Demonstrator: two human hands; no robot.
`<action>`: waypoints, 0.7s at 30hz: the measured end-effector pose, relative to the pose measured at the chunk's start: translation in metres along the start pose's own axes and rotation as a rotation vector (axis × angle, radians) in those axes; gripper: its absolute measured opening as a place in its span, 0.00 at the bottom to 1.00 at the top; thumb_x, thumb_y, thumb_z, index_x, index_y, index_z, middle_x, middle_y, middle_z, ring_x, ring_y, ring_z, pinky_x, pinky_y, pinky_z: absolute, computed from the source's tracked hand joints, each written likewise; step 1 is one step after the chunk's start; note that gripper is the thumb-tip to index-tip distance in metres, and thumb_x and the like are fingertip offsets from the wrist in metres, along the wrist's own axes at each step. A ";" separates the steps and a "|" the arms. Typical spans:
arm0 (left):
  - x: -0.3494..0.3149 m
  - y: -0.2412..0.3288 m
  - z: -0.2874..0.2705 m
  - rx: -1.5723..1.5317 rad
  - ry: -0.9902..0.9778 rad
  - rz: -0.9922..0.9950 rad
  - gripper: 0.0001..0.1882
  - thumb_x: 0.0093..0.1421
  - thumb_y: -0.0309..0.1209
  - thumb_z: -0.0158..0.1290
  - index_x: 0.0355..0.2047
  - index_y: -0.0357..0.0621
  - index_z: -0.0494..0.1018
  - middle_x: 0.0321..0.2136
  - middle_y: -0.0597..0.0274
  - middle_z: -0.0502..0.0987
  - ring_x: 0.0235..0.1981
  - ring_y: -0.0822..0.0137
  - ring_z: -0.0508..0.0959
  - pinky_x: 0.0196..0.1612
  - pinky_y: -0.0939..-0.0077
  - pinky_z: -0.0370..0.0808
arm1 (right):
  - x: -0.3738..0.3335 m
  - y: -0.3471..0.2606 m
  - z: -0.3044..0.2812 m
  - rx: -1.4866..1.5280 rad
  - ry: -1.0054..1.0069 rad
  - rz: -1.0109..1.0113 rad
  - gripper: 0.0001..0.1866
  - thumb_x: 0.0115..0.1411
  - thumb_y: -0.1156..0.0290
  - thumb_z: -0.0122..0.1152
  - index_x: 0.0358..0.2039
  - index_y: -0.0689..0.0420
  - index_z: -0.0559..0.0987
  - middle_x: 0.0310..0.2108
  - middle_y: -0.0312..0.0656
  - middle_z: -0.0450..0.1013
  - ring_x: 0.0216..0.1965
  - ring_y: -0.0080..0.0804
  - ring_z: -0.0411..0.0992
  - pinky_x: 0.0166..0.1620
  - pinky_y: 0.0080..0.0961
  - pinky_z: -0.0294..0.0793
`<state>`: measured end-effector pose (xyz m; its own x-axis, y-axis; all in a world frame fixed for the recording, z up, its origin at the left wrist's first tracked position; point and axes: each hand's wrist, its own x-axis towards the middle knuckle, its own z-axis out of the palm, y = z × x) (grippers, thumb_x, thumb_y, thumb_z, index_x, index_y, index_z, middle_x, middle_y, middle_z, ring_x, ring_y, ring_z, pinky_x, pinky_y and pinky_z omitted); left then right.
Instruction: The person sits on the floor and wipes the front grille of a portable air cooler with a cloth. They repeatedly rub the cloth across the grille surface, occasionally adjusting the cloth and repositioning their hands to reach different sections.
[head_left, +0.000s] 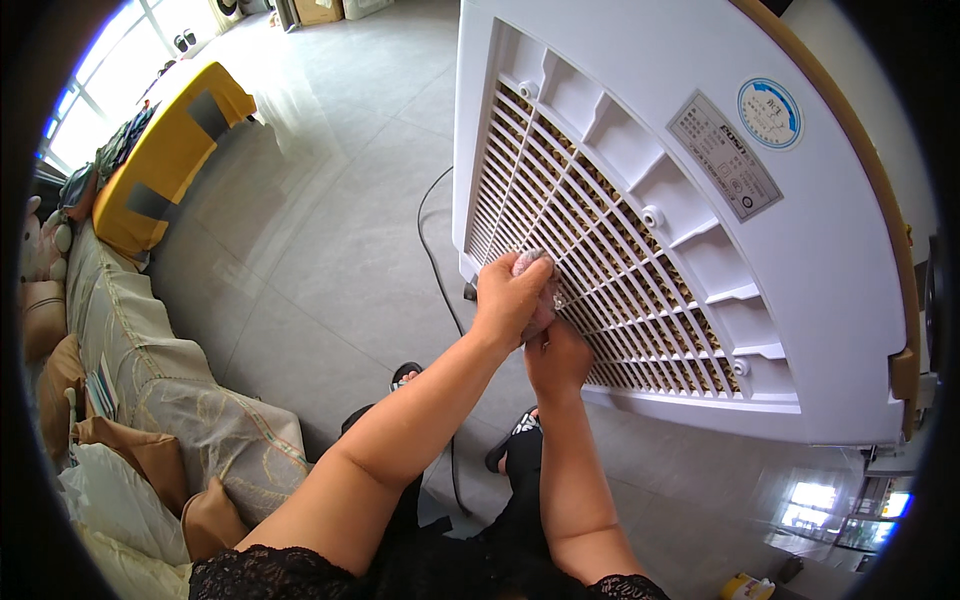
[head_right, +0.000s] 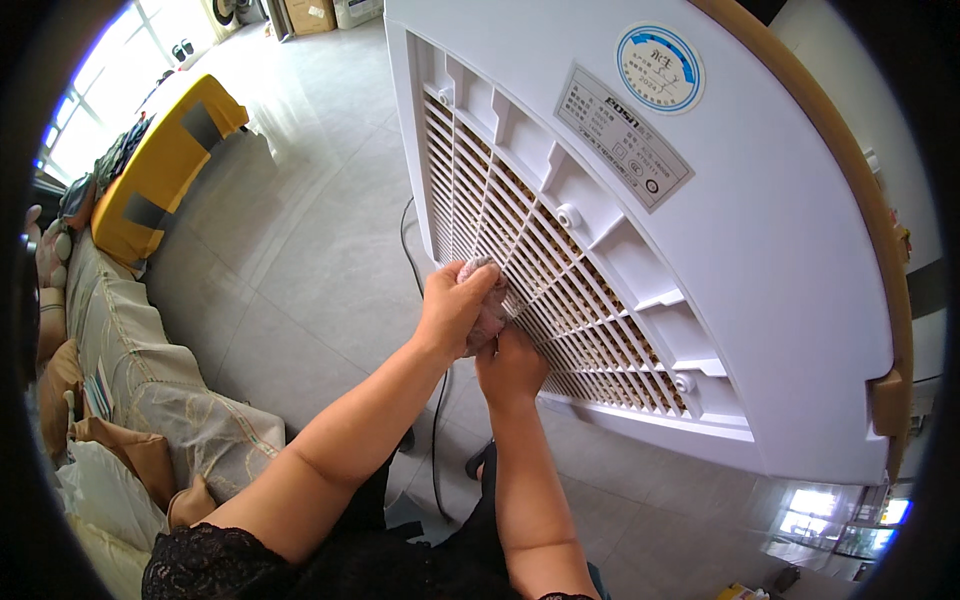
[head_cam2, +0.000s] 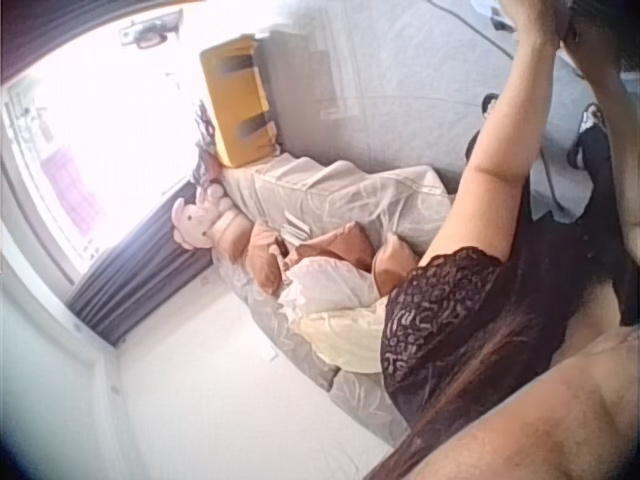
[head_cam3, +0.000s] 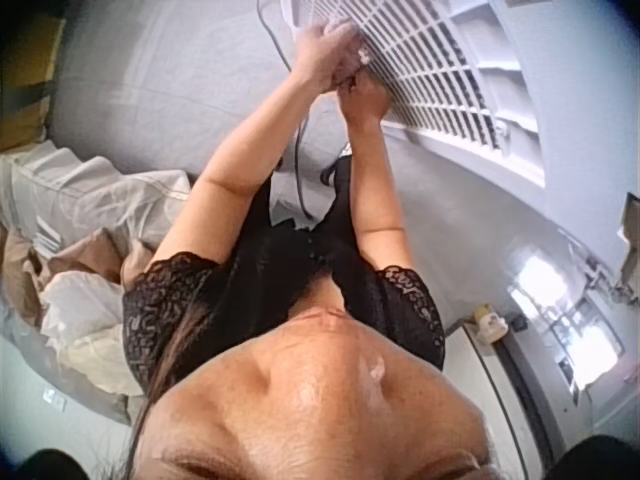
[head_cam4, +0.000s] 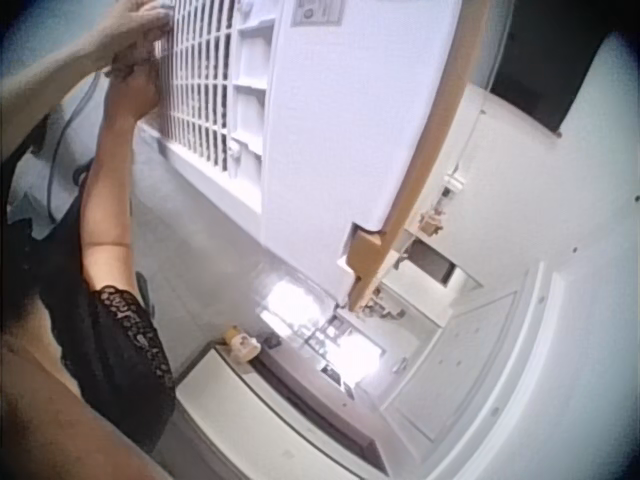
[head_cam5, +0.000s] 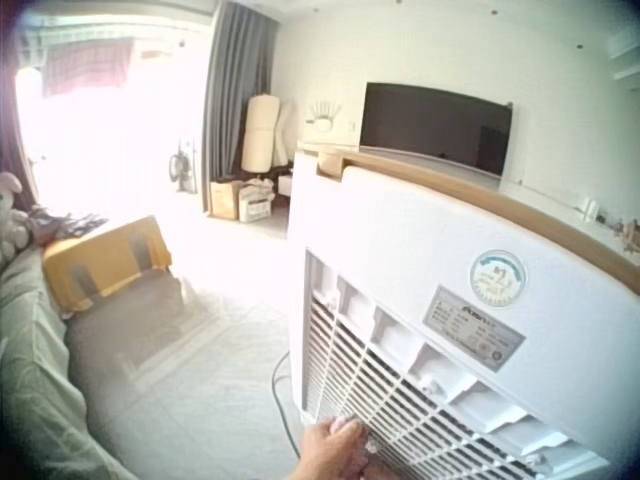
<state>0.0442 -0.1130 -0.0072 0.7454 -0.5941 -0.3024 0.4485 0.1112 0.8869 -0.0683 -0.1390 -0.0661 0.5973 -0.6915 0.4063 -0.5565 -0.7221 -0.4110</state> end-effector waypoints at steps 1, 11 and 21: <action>-0.004 0.006 -0.002 -0.010 -0.028 -0.068 0.08 0.55 0.29 0.53 0.22 0.39 0.72 0.17 0.65 0.72 0.14 0.76 0.70 0.14 0.80 0.65 | 0.000 0.000 -0.001 0.020 0.017 -0.002 0.06 0.52 0.67 0.60 0.30 0.54 0.80 0.23 0.42 0.76 0.22 0.43 0.75 0.26 0.38 0.74; 0.007 -0.020 -0.009 -0.127 0.018 -0.034 0.06 0.58 0.30 0.54 0.30 0.40 0.72 0.22 0.65 0.73 0.17 0.77 0.70 0.17 0.83 0.68 | 0.003 -0.003 -0.003 -0.014 0.022 -0.013 0.06 0.52 0.69 0.60 0.30 0.55 0.81 0.23 0.43 0.76 0.22 0.43 0.74 0.26 0.38 0.74; 0.018 0.004 -0.014 -0.126 0.008 -0.001 0.07 0.57 0.29 0.52 0.26 0.38 0.71 0.19 0.64 0.73 0.14 0.75 0.70 0.14 0.79 0.68 | 0.004 -0.010 -0.001 0.038 0.036 0.001 0.06 0.53 0.69 0.60 0.22 0.55 0.77 0.19 0.44 0.74 0.19 0.46 0.73 0.25 0.40 0.72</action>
<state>0.0665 -0.1121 -0.0141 0.7484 -0.5881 -0.3067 0.5077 0.2104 0.8355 -0.0613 -0.1344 -0.0596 0.5750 -0.6932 0.4347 -0.5343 -0.7205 -0.4422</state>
